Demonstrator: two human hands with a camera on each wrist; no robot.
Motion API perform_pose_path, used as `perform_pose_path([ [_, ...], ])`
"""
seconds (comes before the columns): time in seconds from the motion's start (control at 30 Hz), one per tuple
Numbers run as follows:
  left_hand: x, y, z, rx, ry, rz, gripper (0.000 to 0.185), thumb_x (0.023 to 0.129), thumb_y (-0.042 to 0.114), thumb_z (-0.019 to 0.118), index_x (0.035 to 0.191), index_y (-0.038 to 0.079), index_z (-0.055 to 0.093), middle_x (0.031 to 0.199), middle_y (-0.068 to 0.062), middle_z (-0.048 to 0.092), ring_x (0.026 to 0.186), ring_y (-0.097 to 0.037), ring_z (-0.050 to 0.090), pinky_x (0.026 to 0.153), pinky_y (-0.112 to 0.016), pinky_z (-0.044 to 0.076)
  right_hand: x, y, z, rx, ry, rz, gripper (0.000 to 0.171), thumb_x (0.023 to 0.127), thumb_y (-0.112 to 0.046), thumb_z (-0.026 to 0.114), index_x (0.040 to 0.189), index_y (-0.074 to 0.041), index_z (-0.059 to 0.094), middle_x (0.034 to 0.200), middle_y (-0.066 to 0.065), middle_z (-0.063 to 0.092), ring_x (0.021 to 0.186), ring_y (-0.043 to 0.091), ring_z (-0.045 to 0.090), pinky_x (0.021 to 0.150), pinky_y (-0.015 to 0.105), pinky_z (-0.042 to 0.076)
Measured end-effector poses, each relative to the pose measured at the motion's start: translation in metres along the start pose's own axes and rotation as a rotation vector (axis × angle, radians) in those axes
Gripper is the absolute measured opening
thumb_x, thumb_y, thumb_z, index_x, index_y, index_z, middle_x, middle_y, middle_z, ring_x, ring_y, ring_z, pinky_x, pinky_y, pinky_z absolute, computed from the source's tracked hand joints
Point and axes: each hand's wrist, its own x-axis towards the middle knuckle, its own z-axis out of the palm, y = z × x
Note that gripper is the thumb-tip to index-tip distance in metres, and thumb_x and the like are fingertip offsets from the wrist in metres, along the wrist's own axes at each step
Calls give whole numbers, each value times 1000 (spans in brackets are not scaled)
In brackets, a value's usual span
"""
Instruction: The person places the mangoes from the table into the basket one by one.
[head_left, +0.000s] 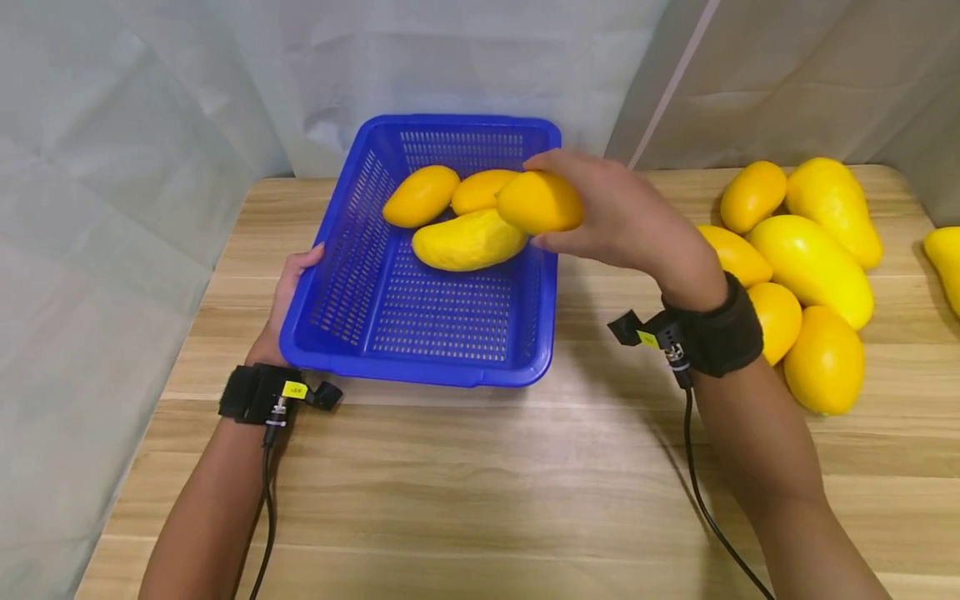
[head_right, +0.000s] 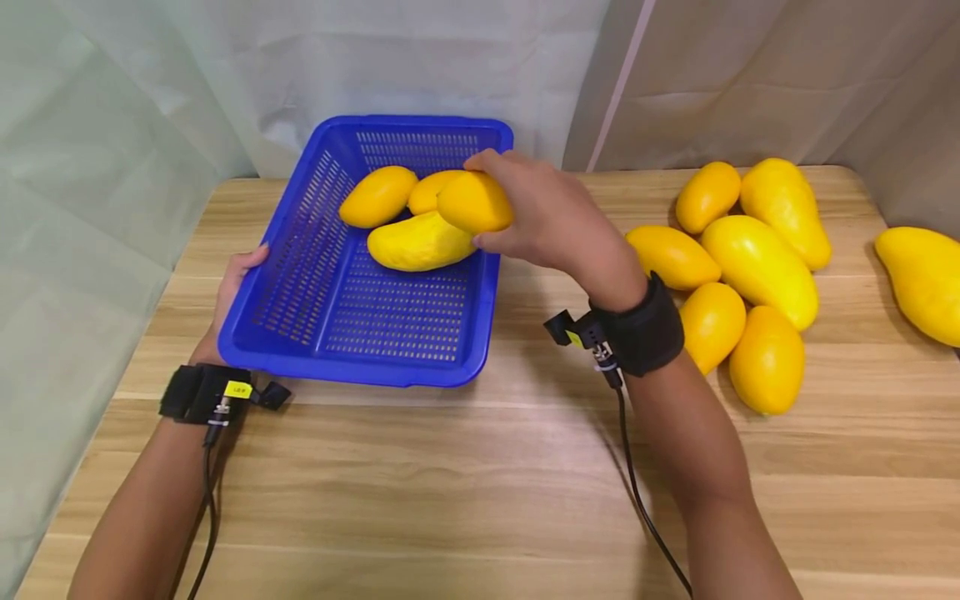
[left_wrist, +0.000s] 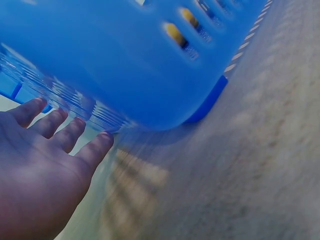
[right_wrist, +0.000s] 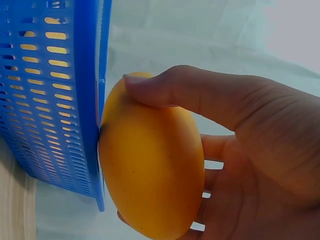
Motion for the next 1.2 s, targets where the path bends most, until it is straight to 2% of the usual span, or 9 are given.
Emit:
perform_pose_path([
  [0.2,1,0,-1,-19,-10,7,58,109,42,25,163,28,12,147,-6,47,119,-22,51,93,-40,47,2,-2,5,13,-5,-19,71,89,-24,79,149,-11,45,140,14,54,113,31,52,99,48,41],
  [0.47,1,0,-1,-46,-5,3,57,109,42,24,164,29,11,145,-6,49,119,-22,51,92,-40,47,7,-6,16,25,3,-93,71,88,-22,80,149,-9,45,140,14,55,115,29,53,99,46,43],
  [0.63,1,1,0,-12,10,4,57,109,42,25,163,30,12,151,-5,43,123,-22,49,94,-40,45,10,-11,22,47,-9,-144,74,87,-24,81,150,-10,45,140,12,54,115,27,53,96,43,45],
  [0.77,1,1,0,-8,18,4,57,109,42,26,163,30,13,154,-5,40,125,-22,47,96,-40,45,11,-16,27,58,-34,-155,74,87,-26,81,150,-13,45,146,10,51,119,25,52,99,42,45],
  [0.93,0,1,0,-48,9,9,58,109,41,26,163,27,13,144,-6,51,118,-22,53,93,-39,48,14,-24,35,57,-79,-149,75,87,-27,81,151,-14,45,150,5,49,127,23,50,106,42,41],
  [1.07,-1,1,-1,-46,7,12,58,109,41,26,163,26,13,143,-6,52,118,-22,54,93,-39,48,16,-28,42,55,-110,-158,74,88,-26,80,151,-13,44,150,6,49,130,22,48,109,40,39],
  [1.2,-2,1,-1,-47,11,3,58,109,42,27,163,28,13,146,-6,50,119,-22,53,93,-39,47,19,-31,50,56,-130,-165,72,87,-23,80,149,-12,45,143,8,51,121,22,50,105,40,41],
])
